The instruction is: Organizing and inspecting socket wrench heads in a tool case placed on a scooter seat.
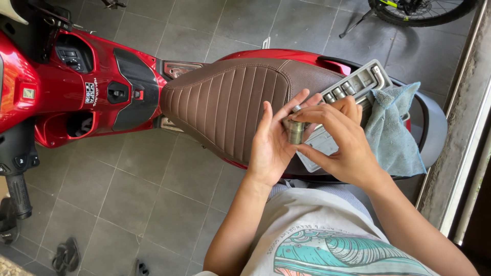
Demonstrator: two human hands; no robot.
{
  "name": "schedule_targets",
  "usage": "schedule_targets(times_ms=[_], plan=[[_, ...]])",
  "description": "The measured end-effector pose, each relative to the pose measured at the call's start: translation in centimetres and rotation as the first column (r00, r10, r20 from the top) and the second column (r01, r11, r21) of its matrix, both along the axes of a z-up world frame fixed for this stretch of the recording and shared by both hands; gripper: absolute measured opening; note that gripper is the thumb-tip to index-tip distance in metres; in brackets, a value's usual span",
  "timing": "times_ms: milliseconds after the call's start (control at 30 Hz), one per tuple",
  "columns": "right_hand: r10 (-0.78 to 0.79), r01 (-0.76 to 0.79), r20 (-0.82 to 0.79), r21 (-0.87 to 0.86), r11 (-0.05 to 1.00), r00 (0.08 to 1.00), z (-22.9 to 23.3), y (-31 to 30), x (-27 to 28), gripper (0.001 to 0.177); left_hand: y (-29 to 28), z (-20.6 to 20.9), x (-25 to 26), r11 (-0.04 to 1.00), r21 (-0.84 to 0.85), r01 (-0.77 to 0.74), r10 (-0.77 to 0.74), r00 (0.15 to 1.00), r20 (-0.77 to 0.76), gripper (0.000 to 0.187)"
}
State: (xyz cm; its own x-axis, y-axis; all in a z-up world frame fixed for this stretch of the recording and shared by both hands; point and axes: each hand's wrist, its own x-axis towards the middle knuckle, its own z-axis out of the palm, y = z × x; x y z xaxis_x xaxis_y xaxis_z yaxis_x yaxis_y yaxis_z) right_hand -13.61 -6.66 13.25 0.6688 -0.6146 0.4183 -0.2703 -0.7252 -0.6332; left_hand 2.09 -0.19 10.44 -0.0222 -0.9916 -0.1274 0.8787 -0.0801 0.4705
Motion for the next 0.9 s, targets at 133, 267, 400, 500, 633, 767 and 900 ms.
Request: schedule_targets(times_ms=[133, 267, 400, 500, 633, 767, 900], plan=[[0.016, -0.015, 0.012, -0.016, 1.0, 1.0, 0.3, 0.3, 0.4, 0.053, 0.4, -0.3, 0.5, 1.0, 0.011, 0.013, -0.013, 0.999, -0.035, 0.081], [0.039, -0.038, 0.024, -0.061, 0.997, 0.999, 0.2, 0.5, 0.6, 0.053, 0.7, -0.7, 0.7, 1.0, -0.017, 0.023, -0.024, 0.997, -0.078, 0.079], [0.04, -0.038, 0.033, -0.064, 0.997, 0.999, 0.5, 0.7, 0.6, 0.053, 0.9, -0.7, 0.7, 1.0, -0.022, 0.019, -0.02, 0.998, -0.056, 0.079], [0.06, -0.059, 0.034, -0.055, 0.997, 0.998, 0.3, 0.7, 0.4, 0.053, 1.0, -0.4, 0.6, 1.0, -0.008, 0.021, -0.022, 0.998, -0.052, 0.08], [0.035, -0.035, -0.011, -0.035, 0.999, 0.999, 0.1, 1.2, 0.2, 0.055, 0.9, -0.5, 0.1, 1.0, -0.01, 0.023, -0.023, 0.999, -0.023, 0.084], [0.027, -0.04, -0.136, -0.095, 0.995, 0.99, -0.5, 1.6, 0.2, 0.051, 0.7, -0.4, -0.8, 0.999, -0.031, 0.021, -0.023, 0.996, -0.084, 0.092], [0.009, -0.044, -0.177, -0.195, 0.98, 0.984, -1.1, 1.5, -0.2, 0.051, 0.4, -0.3, -1.5, 0.999, -0.031, 0.028, -0.029, 0.999, -0.036, 0.095]])
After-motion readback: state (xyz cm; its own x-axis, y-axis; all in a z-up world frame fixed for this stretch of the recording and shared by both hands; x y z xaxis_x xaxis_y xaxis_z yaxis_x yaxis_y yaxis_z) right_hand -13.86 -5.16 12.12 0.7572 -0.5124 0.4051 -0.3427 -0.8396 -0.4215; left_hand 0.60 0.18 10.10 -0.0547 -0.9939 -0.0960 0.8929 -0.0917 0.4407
